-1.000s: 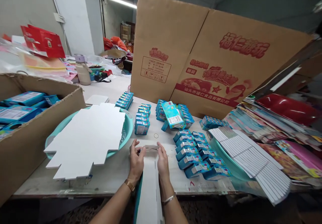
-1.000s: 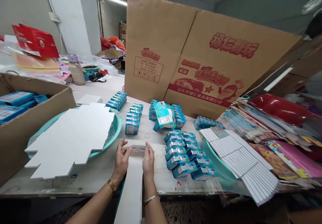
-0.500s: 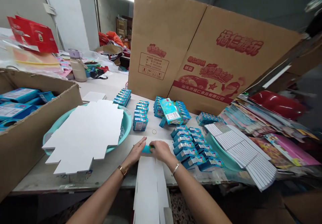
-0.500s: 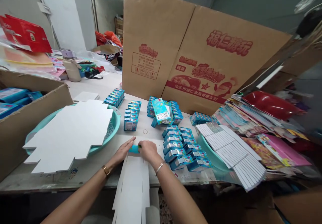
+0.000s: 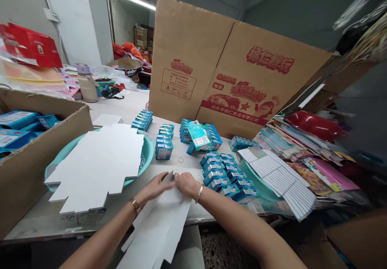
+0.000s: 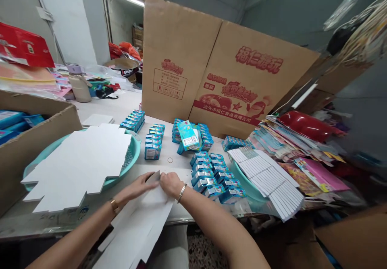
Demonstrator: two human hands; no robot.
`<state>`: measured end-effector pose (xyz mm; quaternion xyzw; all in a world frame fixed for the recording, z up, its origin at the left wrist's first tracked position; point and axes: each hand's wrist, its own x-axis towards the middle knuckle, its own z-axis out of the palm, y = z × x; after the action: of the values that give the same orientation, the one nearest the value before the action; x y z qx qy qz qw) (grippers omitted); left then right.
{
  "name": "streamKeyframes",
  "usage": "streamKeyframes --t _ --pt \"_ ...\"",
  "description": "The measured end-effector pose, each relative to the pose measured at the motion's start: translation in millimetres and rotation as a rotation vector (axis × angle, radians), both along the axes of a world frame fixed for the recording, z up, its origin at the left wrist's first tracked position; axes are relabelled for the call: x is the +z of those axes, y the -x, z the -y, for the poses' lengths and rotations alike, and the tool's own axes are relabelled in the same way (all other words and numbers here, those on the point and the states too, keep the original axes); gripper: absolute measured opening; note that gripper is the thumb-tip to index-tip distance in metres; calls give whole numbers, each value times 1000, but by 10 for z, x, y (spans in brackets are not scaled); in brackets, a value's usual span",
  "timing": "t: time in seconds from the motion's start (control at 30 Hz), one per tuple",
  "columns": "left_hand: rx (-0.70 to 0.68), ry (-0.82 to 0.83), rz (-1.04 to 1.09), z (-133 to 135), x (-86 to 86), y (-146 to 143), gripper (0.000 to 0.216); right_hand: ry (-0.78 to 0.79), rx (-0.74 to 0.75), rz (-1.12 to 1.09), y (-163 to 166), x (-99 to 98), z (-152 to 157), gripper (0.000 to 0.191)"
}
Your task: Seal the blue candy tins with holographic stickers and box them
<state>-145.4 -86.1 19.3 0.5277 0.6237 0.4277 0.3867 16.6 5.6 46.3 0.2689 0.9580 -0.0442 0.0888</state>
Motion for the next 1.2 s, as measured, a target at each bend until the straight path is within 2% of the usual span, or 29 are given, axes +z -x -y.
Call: streamKeyframes --t 0.13,0.23,0.3,0.37,0.43,0.5,0.57,0.63,0.83,0.93,1.07,1.13,1.2 --pt "-74 55 -313 366 17 47 29 120 -28 -28 -443 135 -23 22" --pt "-98 60 -494 507 1 -144 41 165 4 -105 -619 267 -119 29" --pt "-107 39 -584 533 14 -289 51 147 28 -158 -585 302 -129 33" --pt "-149 2 -701 544 49 -347 55 119 77 -159 -474 272 -69 28" --pt "-209 -13 -823 562 86 -279 54 83 135 -116 -357 189 25 27" --pt "-243 6 -903 586 102 -122 43 30 172 -70 -284 81 108 24" --pt "-241 37 -929 610 81 38 30 -17 195 -35 -265 -21 161 19" --pt "-250 43 -949 626 31 126 31 -35 225 -5 -282 -95 183 23" --pt "-307 -21 -929 603 -70 75 33 19 281 21 -280 -112 177 24" --pt "-322 -63 -894 531 8 72 27 94 245 -24 -148 -32 220 23" --pt "-328 -109 -860 453 274 19 20 278 191 -147 -18 79 306 36" --pt "-237 -177 -813 507 402 -64 22 347 100 -234 -88 108 307 47" --pt "4 -312 -654 621 456 -177 42 374 -24 -315 -238 109 286 63"
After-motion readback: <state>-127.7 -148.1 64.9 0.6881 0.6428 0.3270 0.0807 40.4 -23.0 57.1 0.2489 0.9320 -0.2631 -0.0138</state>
